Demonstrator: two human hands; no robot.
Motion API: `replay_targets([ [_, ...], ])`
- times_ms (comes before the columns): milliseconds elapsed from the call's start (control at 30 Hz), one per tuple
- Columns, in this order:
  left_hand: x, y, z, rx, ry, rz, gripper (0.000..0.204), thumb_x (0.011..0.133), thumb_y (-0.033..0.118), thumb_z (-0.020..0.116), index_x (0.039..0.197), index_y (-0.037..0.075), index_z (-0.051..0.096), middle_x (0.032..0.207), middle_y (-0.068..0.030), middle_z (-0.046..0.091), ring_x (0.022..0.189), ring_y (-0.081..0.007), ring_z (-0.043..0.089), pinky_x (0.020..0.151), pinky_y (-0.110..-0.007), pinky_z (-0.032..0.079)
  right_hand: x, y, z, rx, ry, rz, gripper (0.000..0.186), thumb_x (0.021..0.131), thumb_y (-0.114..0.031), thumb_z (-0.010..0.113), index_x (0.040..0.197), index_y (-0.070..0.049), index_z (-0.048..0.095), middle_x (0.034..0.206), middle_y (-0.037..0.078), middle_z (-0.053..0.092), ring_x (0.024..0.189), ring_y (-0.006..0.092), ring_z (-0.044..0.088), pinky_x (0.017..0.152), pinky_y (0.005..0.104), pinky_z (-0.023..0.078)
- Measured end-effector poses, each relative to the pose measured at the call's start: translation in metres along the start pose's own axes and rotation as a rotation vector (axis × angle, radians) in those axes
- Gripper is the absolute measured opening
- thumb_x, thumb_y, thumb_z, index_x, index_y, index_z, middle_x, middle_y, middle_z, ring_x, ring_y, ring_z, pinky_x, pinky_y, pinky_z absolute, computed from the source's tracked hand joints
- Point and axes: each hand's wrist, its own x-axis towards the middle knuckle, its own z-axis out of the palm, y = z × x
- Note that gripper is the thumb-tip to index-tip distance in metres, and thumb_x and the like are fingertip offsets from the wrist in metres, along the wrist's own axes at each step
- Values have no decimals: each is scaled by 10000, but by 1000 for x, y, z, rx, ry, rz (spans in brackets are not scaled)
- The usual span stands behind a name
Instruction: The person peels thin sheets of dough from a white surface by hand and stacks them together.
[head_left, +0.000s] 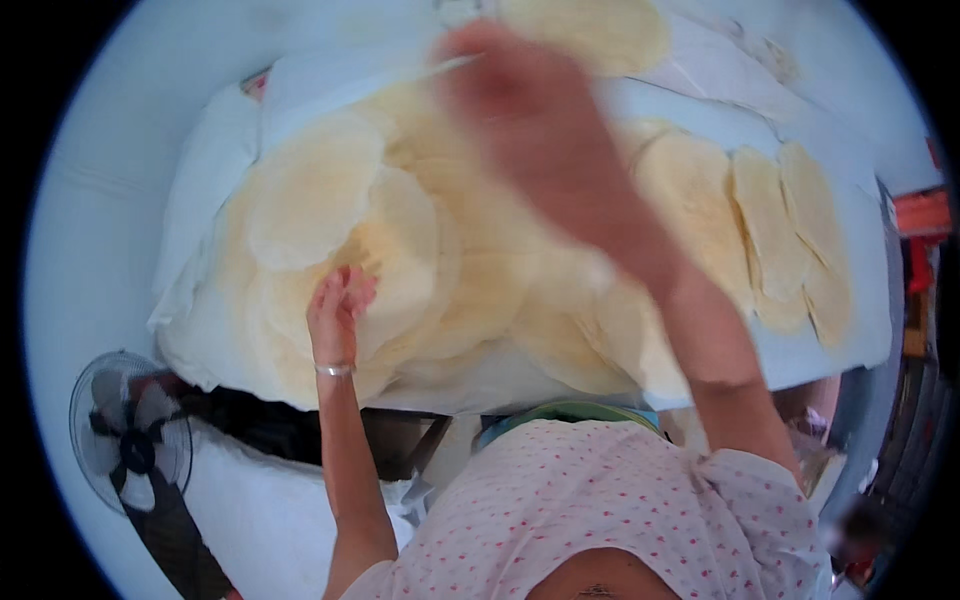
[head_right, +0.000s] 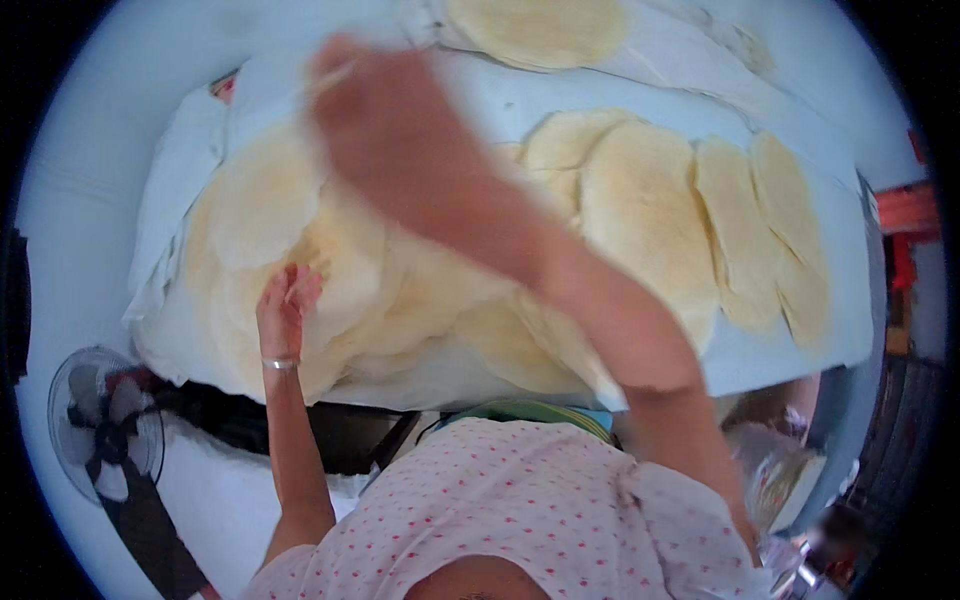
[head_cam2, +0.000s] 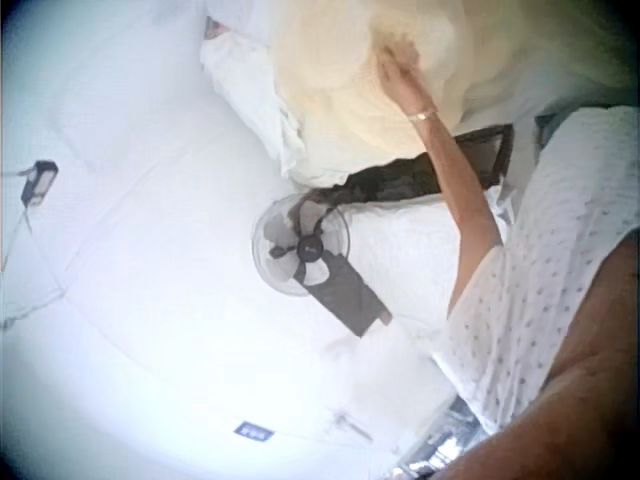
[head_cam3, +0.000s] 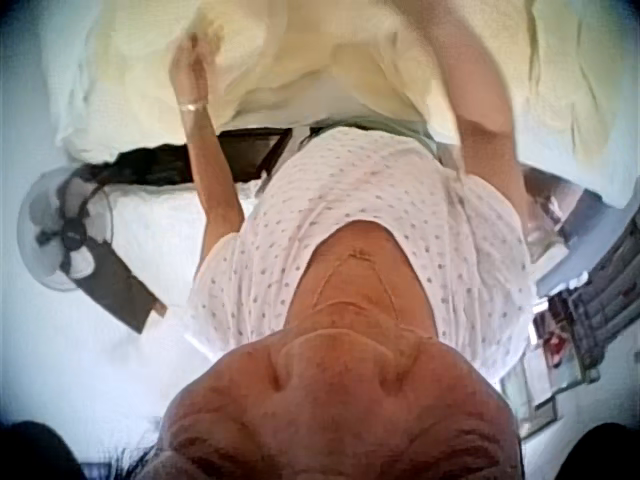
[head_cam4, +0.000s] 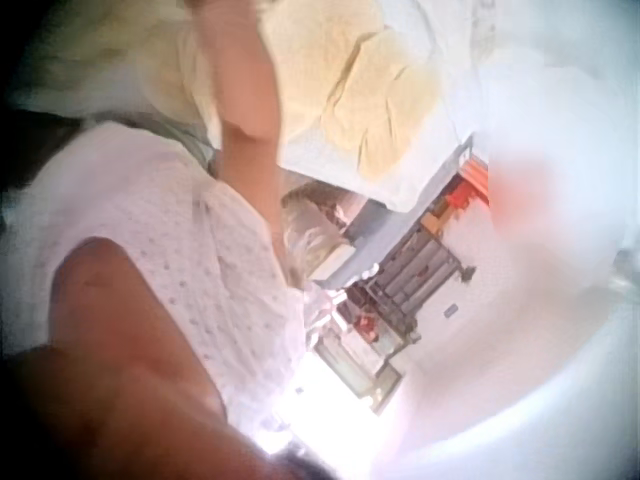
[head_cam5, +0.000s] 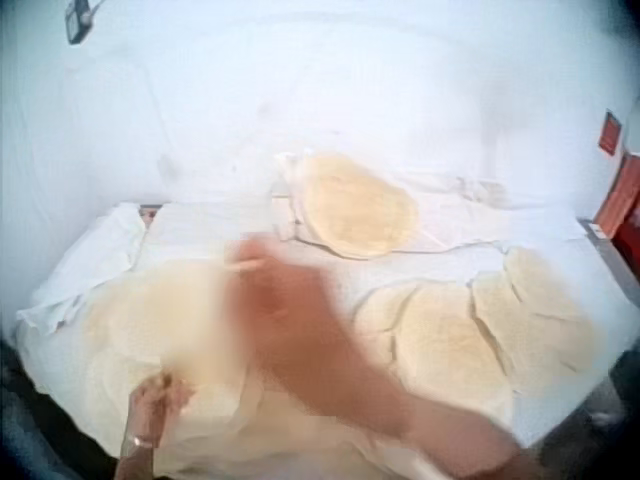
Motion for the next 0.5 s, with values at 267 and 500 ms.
replay_targets([
  [267, -103, -92, 54, 31, 138, -1, 339, 936, 242, 534, 1177, 4, 522, 1101, -114, 603, 994, -241, 618, 867, -362, 500, -108, -9, 61, 461, -629, 13, 336, 900, -243, 532, 1111, 18, 549, 985, 189, 629, 905, 349, 609, 786, 418, 488],
  [500, -92, -109, 160, 54, -338, -324, 262, 903, 153, 576, 1115, 1, 549, 1052, -80, 603, 958, -186, 607, 835, -305, 493, -262, 86, -85, 162, -549, 852, 182, 889, -170, 558, 940, 0, 597, 759, 98, 622, 668, 154, 595, 605, 307, 489],
])
